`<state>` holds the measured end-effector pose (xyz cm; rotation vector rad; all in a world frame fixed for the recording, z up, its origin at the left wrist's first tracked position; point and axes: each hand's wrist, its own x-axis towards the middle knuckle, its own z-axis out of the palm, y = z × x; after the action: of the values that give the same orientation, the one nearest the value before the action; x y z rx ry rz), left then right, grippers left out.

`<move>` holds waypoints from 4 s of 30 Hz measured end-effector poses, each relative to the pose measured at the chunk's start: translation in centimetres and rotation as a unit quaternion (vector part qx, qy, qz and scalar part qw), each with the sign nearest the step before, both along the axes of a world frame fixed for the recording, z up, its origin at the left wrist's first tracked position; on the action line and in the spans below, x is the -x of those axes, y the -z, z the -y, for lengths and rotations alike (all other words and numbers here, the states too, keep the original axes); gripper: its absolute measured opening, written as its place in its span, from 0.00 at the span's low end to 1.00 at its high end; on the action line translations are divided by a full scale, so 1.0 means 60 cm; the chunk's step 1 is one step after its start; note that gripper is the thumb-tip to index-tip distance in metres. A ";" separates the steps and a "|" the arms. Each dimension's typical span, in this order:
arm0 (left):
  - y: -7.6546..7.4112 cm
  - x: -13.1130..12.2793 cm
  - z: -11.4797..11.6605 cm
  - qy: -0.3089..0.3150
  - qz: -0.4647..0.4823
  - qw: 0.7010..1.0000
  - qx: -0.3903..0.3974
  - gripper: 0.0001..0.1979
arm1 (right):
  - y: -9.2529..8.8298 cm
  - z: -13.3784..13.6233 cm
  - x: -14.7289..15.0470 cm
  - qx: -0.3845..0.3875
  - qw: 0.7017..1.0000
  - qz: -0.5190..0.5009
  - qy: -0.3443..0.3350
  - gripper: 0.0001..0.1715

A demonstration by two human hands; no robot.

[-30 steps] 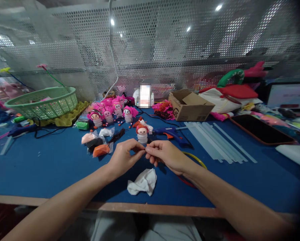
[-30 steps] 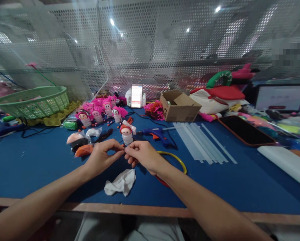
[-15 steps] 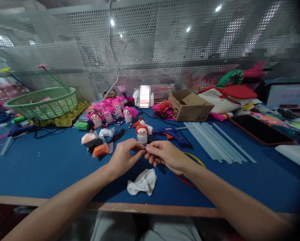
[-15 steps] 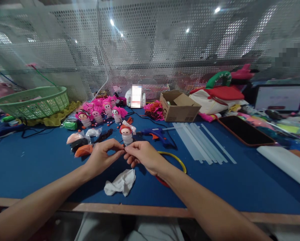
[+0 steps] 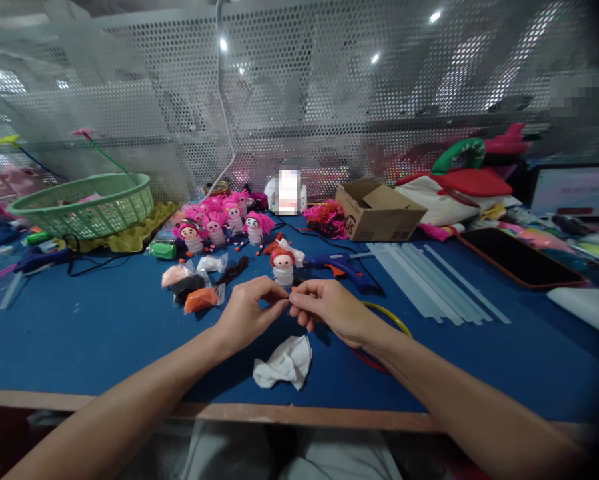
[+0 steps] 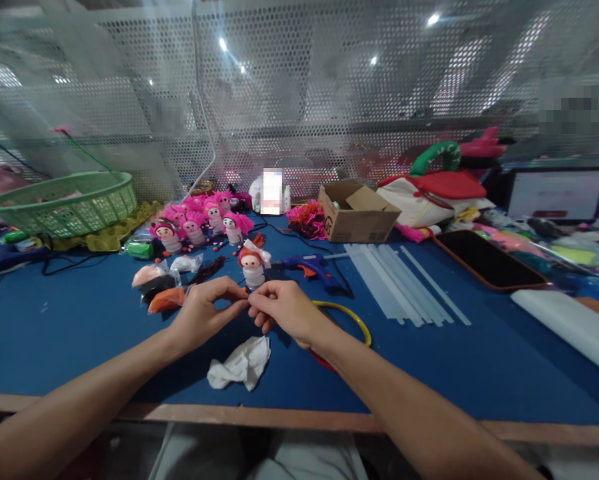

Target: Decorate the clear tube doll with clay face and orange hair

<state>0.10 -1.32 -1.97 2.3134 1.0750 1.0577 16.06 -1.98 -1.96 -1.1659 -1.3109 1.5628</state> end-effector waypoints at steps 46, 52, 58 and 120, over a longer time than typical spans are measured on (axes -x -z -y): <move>-0.001 0.038 -0.021 -0.021 -0.268 0.962 0.043 0.04 | -0.016 0.007 -0.007 0.057 0.993 -0.095 -0.032 0.11; -0.017 0.026 -0.010 -0.032 -0.078 0.995 0.056 0.04 | -0.015 0.008 -0.003 0.041 0.996 -0.078 -0.032 0.14; -0.014 0.011 0.000 0.036 0.112 0.971 0.206 0.08 | -0.009 0.010 -0.001 0.038 0.997 -0.064 -0.036 0.15; -0.001 0.007 0.005 0.003 -0.007 0.998 -0.062 0.03 | -0.006 0.008 0.007 0.043 0.998 -0.054 -0.007 0.08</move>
<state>-0.34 -1.59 -1.92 2.4231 1.0348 1.1370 15.66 -2.47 -1.59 -1.1106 -1.1935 1.6831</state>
